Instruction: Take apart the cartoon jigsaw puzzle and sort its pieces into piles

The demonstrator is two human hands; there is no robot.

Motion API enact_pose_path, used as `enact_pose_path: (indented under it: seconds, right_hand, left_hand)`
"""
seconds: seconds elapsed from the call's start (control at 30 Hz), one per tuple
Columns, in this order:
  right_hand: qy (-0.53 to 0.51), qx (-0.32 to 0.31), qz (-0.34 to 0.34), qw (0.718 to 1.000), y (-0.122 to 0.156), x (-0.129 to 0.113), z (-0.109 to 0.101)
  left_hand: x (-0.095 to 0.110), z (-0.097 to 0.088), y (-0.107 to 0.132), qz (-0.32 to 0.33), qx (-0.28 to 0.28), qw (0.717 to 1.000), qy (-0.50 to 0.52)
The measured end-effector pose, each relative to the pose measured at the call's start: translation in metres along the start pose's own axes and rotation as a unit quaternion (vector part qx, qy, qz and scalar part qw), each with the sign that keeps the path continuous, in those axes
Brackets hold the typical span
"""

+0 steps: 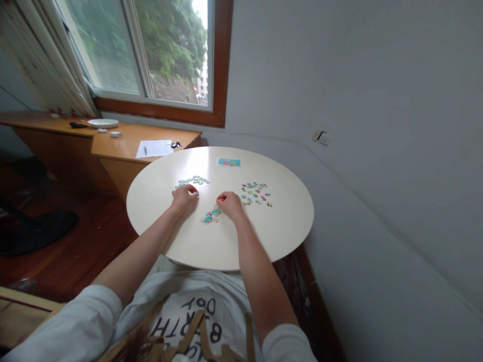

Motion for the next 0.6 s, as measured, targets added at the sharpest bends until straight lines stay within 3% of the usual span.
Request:
enact_pose_path:
  seconds: [0.23,0.6]
  right_hand:
    - [0.019,-0.065,0.004,0.998,0.0037,-0.001,0.0038]
    - [0.032,-0.068,-0.001,0.997,0.0035,-0.0039,0.0049]
  left_hand:
    - [0.006,0.0084,0.0028,0.036,-0.007,0.998,-0.05]
    - [0.0065,0.0102,0.0093,0.016,-0.011,0.991,-0.132]
Point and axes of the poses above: each hand's wrist, its own y-axis away from the middle knuckle, its own z-axis out of the palm, x = y × z, the point moved 7 cm from there along -y, towards the middle knuckle, and after that the axes turned 14 degrees about -z, right-handed, at the moved point
